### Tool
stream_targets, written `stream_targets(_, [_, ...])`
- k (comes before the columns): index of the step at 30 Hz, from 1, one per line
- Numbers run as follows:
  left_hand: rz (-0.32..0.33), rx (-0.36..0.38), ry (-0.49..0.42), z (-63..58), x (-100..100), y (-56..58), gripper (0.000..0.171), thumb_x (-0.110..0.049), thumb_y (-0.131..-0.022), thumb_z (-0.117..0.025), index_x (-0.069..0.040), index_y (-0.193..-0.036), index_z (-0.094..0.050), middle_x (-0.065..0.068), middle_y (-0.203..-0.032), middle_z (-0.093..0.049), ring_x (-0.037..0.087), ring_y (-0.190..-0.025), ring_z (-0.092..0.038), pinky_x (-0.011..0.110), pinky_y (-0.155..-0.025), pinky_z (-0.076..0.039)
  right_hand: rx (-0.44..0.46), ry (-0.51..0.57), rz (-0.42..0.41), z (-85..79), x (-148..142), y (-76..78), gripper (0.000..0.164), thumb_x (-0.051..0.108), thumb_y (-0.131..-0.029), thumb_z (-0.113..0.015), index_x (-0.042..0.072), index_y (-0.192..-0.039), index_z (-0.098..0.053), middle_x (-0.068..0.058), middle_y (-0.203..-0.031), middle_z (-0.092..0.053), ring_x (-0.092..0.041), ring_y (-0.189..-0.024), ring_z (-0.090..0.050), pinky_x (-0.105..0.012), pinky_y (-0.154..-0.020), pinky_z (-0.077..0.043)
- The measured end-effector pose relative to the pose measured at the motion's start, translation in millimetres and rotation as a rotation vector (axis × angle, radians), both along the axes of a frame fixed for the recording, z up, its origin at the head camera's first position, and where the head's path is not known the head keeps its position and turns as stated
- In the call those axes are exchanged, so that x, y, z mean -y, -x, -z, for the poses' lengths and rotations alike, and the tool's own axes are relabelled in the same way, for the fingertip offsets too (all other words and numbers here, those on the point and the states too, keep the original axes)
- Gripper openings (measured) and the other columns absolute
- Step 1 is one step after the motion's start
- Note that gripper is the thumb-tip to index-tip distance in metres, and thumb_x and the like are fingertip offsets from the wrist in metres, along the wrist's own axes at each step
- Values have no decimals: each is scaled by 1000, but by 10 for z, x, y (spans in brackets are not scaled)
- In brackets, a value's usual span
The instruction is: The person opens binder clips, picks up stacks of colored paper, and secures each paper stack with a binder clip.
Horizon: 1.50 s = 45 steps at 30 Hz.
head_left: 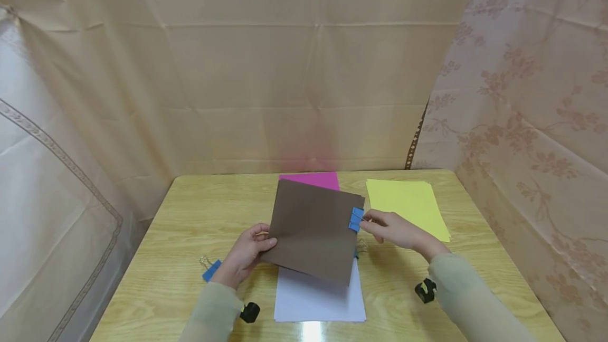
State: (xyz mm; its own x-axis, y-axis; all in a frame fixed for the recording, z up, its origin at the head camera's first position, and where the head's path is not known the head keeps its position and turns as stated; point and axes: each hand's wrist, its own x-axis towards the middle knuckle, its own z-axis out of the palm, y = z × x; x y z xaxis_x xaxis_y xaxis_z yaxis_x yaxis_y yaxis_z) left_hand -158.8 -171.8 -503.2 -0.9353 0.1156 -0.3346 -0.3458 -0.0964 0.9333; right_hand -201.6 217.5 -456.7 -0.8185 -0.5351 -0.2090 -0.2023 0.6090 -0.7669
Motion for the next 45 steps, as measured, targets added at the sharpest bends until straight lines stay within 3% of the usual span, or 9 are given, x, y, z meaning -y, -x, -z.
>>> stream_targets(7, [-7, 2, -9, -2, -2, 4, 17, 1, -95, -67, -4, -111, -65, 6, -98, -71, 18, -86, -70, 32, -77, -56, -12, -4, 32, -4, 7, -2, 45, 49, -105, -52, 12, -129, -58, -9, -75, -60, -22, -82, -60, -39, -82, -47])
stream_targets(22, [-25, 12, -53, 5, 22, -3, 16, 1, -94, -69, -6, -108, -65, 5, -96, -71, 17, -84, -70, 31, -77, -56, -7, 14, 39, -8, -7, -12, 53, 46, -107, -50, 5, -141, -53, -7, -84, -65, -22, -88, -62, -45, -91, -50])
stream_targets(26, [-40, 14, -75, 14, 40, 1, 15, 1, -94, -69, -7, -107, -64, 4, -95, -72, 17, -83, -71, 32, -76, -56, -5, 41, 34, 11, -22, -13, 57, 44, -107, -50, 7, -150, -46, -10, -98, -67, -28, -88, -64, -49, -90, -51])
stream_targets(31, [-53, 11, -92, 29, 60, 3, 14, 1, -95, -68, -8, -105, -64, 4, -94, -74, 17, -81, -71, 31, -74, -57, -28, 59, 20, 44, -43, -22, 57, 40, -107, -53, 11, -155, -40, -11, -114, -64, -31, -88, -66, -44, -87, -51])
stream_targets(38, [-73, 1, -109, 5, 106, -4, 17, 3, -95, -66, -13, -100, -64, 2, -91, -73, 15, -78, -71, 31, -72, -56, -30, 29, 45, 52, -63, -33, 60, 43, -105, -55, 12, -155, -40, -11, -117, -65, -30, -89, -67, -42, -85, -51])
stream_targets(45, [-124, -2, -96, -19, 160, 3, 17, 1, -96, -67, -9, -107, -61, 2, -94, -72, 16, -81, -71, 30, -74, -56, -29, -5, 49, 78, -93, -48, 59, 42, -105, -56, 11, -154, -42, -9, -117, -65, -29, -93, -68, -41, -85, -52])
